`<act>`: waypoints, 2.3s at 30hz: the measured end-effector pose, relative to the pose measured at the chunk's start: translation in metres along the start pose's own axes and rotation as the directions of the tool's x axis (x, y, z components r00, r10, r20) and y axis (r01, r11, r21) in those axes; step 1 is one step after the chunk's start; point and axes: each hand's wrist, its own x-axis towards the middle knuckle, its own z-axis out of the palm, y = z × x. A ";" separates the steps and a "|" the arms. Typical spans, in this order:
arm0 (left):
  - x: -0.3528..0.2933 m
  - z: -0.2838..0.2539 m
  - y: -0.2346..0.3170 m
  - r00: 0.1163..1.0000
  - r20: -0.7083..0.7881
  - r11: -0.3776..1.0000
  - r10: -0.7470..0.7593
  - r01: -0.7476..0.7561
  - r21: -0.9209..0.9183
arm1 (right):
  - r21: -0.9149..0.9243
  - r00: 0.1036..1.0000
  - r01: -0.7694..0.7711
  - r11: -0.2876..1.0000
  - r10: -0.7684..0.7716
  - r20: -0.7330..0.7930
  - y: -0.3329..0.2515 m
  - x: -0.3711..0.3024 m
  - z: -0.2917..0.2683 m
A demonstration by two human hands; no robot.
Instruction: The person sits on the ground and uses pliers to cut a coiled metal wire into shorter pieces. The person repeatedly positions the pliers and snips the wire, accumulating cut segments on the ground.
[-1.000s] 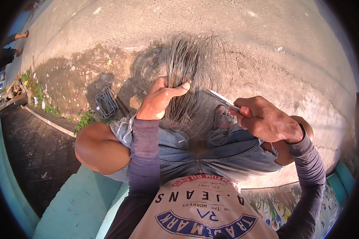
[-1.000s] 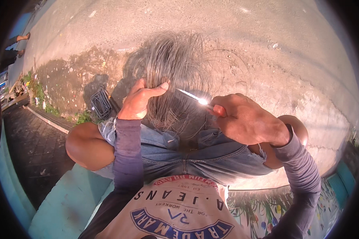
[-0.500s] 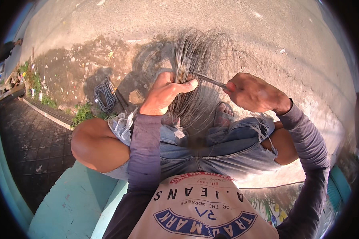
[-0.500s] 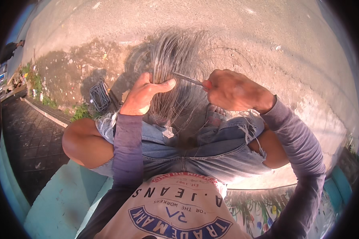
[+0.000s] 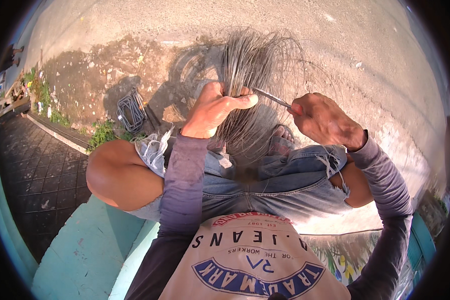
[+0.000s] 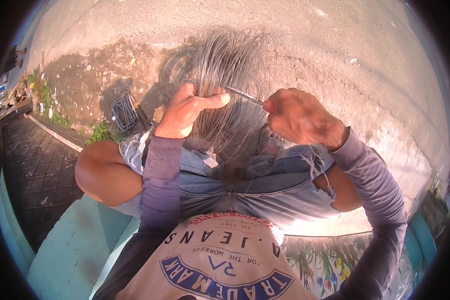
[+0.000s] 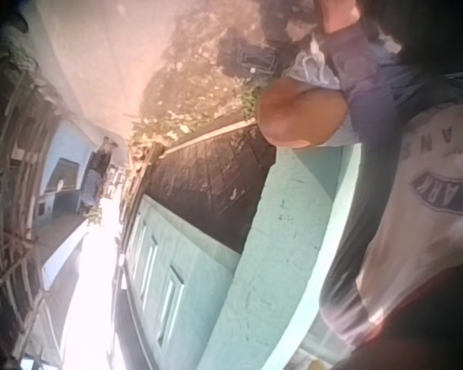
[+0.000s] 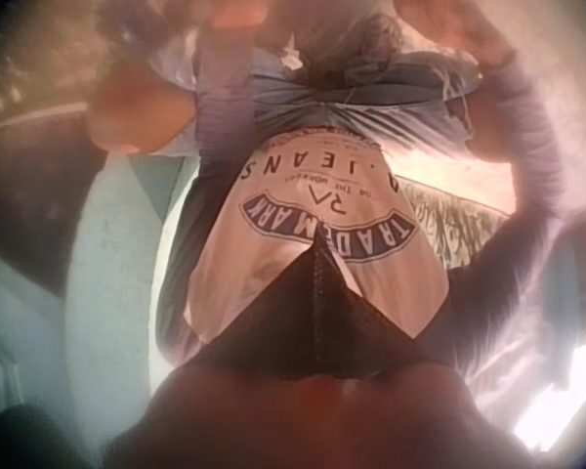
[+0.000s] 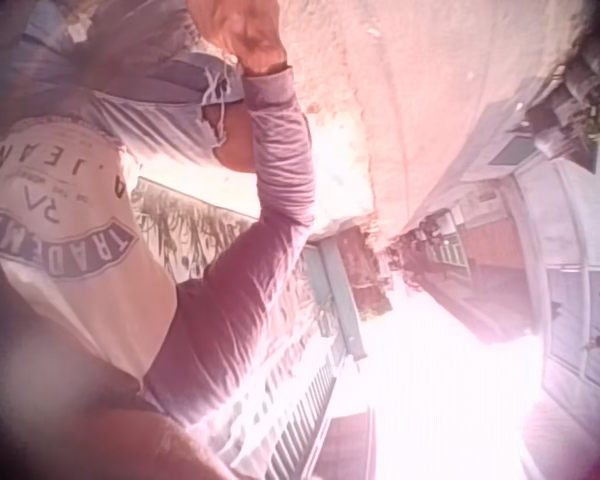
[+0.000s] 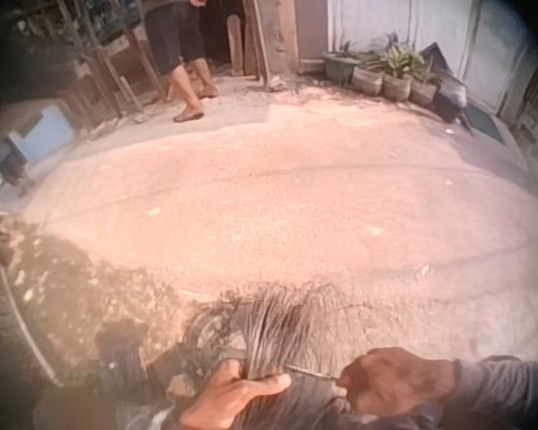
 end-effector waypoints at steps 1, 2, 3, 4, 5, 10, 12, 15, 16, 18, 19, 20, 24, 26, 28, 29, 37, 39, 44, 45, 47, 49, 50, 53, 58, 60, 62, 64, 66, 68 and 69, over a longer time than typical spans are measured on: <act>0.001 0.001 0.003 1.000 0.024 1.000 -0.003 0.002 0.002 | 0.084 1.000 -0.015 0.996 0.016 -0.018 -0.003 0.002 -0.002; 0.001 0.002 0.004 0.999 0.046 1.000 -0.005 0.005 0.004 | 0.168 0.999 -0.028 0.985 0.034 -0.034 -0.004 0.003 -0.002; 0.002 0.002 0.003 0.999 0.033 1.000 -0.004 0.003 0.017 | 0.253 0.996 -0.086 0.964 0.087 0.007 -0.001 0.000 -0.001; 0.003 0.003 0.002 1.000 0.019 1.000 -0.002 0.001 0.030 | 0.335 0.989 -0.145 0.931 0.136 0.052 0.005 -0.005 0.001; 0.003 0.003 0.001 1.000 0.004 0.999 0.000 0.000 0.042 | 0.510 0.984 -0.180 0.841 0.161 0.081 0.006 -0.007 0.003; 0.001 0.002 -0.001 1.000 0.015 0.999 -0.004 0.003 0.045 | 0.987 0.983 -0.146 0.072 0.124 0.137 0.017 -0.017 0.020; 0.001 0.003 0.003 0.999 0.033 0.998 -0.028 0.026 0.052 | 0.995 0.994 -0.102 -0.014 0.048 0.103 0.028 -0.022 0.033; 0.002 0.004 0.006 0.998 0.048 0.997 -0.047 0.044 0.064 | 0.996 0.996 -0.086 -0.016 -0.035 0.085 0.038 -0.024 0.037; 0.002 0.003 0.005 0.997 0.050 0.997 -0.051 0.048 0.064 | 0.991 0.991 -0.133 0.032 -0.025 0.134 0.037 -0.025 0.031; 0.002 0.003 0.003 0.997 0.051 0.996 -0.058 0.054 0.064 | 0.982 0.982 -0.189 0.026 0.027 0.189 0.026 -0.024 0.018; 0.003 0.003 0.002 0.997 0.045 0.996 -0.058 0.055 0.065 | 0.980 0.978 -0.196 -0.028 0.060 0.197 0.009 -0.016 0.010; 0.003 0.003 0.001 0.998 0.038 0.996 -0.059 0.056 0.067 | 0.977 0.976 -0.201 -0.065 0.074 0.206 0.005 -0.014 0.008; 0.005 0.000 -0.008 0.996 0.058 0.996 -0.061 0.057 0.069 | 0.969 0.973 -0.205 -0.136 0.078 0.217 0.006 -0.016 0.012; 0.008 -0.003 -0.012 0.996 0.060 0.995 -0.060 0.055 0.089 | 0.974 0.977 -0.197 -0.114 0.059 0.205 0.023 -0.026 0.023; 0.007 0.002 -0.005 0.994 0.092 0.998 -0.059 0.056 0.040 | 0.980 0.980 -0.195 -0.049 0.031 0.197 0.040 -0.033 0.032; 0.006 0.004 -0.002 0.992 0.108 0.998 -0.058 0.056 0.016 | 0.978 0.977 -0.209 -0.023 0.026 0.209 0.046 -0.037 0.034; 0.007 0.004 -0.007 0.999 0.036 1.000 0.028 -0.028 -0.002 | 0.970 0.959 -0.221 -0.098 0.161 0.235 0.007 -0.022 0.021; 0.008 0.005 -0.006 0.999 0.043 0.999 0.033 -0.033 -0.011 | 0.981 0.971 -0.175 -0.082 0.150 0.186 0.016 -0.027 0.033; 0.006 0.005 -0.003 0.999 0.034 1.000 0.011 -0.010 -0.023 | 0.975 0.992 -0.073 0.211 0.113 0.049 0.040 -0.032 0.053; 0.007 0.005 -0.004 0.999 0.034 1.000 0.007 -0.007 -0.007 | 0.974 0.996 -0.049 0.222 0.087 0.031 0.044 -0.033 0.056; 0.009 0.004 -0.006 0.999 0.036 1.000 0.000 -0.001 0.024 | 0.992 1.000 -0.017 0.122 0.015 0.015 0.055 -0.035 0.060; 0.008 0.005 -0.005 0.999 0.036 1.000 -0.006 0.005 0.007 | 0.958 1.000 0.007 0.286 0.024 -0.014 0.051 -0.031 0.055; 0.008 0.006 -0.004 0.999 0.037 1.000 -0.009 0.009 -0.002 | 0.951 1.000 -0.002 0.308 0.027 -0.006 0.049 -0.032 0.050; 0.007 0.003 -0.004 0.999 0.045 0.999 0.000 -0.002 0.048 | 0.987 0.998 -0.050 0.154 -0.021 0.053 0.028 -0.011 0.026; 0.009 0.004 -0.006 0.999 0.044 0.999 0.019 -0.021 0.048 | 0.997 0.994 -0.077 0.028 0.075 0.075 0.017 -0.020 0.029; 0.009 0.004 -0.008 0.999 0.035 0.999 0.013 -0.014 0.046 | 0.978 0.979 -0.149 0.143 0.161 0.126 0.018 -0.025 0.029; 0.011 0.007 -0.007 0.998 0.058 1.000 -0.011 0.010 0.023 | 0.936 0.971 -0.207 0.284 0.178 0.160 0.039 -0.038 0.032; 0.012 0.004 -0.007 0.997 0.070 0.999 -0.019 0.016 0.036 | 0.946 0.979 -0.181 0.270 0.140 0.147 0.035 -0.028 0.032; 0.011 0.004 -0.004 0.997 0.081 0.999 -0.021 0.018 0.037 | 0.917 0.987 -0.141 0.372 0.130 0.099 0.030 -0.022 0.029; 0.008 0.009 0.004 0.996 0.089 1.000 -0.017 0.015 0.026 | 0.692 0.982 -0.185 0.698 0.158 0.104 0.022 -0.017 0.023; 0.009 0.007 0.001 0.997 0.082 1.000 -0.005 0.004 0.019 | 0.492 0.977 -0.212 0.844 0.165 0.138 0.015 -0.012 0.017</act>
